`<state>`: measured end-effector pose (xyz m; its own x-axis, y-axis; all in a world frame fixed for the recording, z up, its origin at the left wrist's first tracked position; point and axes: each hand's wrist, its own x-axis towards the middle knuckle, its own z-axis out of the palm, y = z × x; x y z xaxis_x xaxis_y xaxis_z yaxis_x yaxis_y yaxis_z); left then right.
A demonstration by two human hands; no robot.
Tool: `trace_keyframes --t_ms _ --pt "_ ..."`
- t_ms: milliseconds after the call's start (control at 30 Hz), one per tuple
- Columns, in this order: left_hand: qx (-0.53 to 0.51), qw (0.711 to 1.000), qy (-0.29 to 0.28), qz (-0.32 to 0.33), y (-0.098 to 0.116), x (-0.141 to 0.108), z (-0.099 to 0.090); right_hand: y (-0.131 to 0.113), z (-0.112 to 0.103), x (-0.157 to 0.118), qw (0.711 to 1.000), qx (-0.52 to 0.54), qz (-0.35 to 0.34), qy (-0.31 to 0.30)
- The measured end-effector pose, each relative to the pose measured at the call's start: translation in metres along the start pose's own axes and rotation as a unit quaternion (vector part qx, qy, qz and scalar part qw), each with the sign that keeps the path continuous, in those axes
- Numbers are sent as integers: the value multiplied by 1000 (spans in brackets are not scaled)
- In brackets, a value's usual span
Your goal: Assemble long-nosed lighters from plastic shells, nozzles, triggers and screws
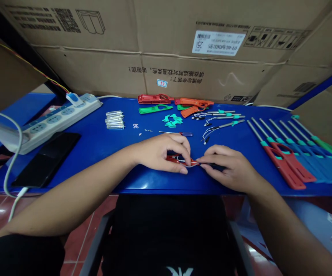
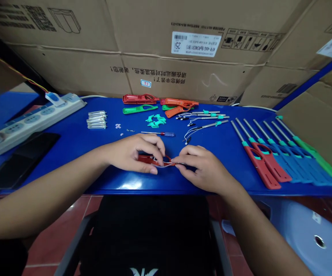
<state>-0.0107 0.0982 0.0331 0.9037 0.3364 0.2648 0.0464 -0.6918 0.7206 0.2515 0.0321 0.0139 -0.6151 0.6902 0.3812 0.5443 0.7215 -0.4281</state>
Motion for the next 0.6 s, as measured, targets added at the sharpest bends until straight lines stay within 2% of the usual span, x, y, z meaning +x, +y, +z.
trace_keyframes --t_ms 100,300,433,600 --pt "-7 999 -39 12 4 1 0 0 0 -2 1000 -24 -18 3" --pt "103 995 -14 -3 -6 3 4 7 3 -4 994 -87 -61 3" --pt "149 987 -58 0 -14 3 7 11 8 -6 992 -105 -67 -19" --pt "186 982 -33 -8 -11 3 6 15 14 -8 990 -116 -59 -50"
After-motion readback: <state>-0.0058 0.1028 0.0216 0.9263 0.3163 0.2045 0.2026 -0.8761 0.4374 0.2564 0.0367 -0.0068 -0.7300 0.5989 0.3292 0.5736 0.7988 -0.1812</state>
